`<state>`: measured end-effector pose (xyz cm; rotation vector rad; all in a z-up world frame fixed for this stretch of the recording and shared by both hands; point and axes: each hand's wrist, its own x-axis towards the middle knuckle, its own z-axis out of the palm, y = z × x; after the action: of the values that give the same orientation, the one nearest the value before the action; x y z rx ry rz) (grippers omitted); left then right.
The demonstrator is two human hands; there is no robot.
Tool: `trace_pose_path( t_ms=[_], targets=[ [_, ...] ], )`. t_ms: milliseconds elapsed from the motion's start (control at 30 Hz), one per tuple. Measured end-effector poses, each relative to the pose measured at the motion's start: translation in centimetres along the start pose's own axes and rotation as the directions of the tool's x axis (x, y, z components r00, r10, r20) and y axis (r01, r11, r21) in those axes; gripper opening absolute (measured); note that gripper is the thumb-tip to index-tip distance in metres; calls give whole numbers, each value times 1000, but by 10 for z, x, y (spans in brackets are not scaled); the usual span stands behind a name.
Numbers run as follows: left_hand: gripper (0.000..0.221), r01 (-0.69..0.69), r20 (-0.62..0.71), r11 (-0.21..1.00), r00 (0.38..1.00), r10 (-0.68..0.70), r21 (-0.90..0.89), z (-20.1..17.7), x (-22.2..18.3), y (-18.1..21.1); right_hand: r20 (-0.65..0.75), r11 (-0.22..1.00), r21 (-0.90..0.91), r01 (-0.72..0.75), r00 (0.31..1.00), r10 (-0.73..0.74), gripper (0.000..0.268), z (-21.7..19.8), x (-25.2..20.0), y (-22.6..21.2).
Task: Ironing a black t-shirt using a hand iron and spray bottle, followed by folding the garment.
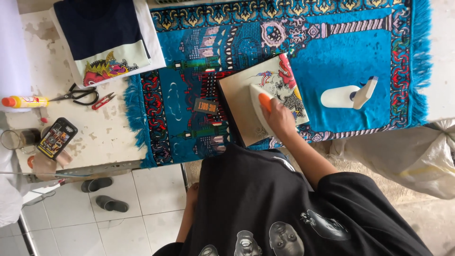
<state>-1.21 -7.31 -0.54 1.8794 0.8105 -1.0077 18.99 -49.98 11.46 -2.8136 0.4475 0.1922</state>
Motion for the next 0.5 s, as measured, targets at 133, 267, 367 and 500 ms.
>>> trace_pose_path(
  t_ms=[133,267,367,500],
  targets=[
    [48,5,-31,1000,999,-6,-25,6,4,-2,-228,997,-72,-5,974,-12,36,-16,29,42],
    [47,18,-44,998,999,-21,-65,6,0,9,-198,985,-67,-162,969,146,40,-24,21,104],
    [47,11,-51,999,999,-9,34,11,0,12,74,946,178,-270,962,261,43,-55,6,109],
    [52,41,-72,987,997,-31,153,18,4,12,207,928,225,-296,946,251,44,-70,25,99]
  ],
)
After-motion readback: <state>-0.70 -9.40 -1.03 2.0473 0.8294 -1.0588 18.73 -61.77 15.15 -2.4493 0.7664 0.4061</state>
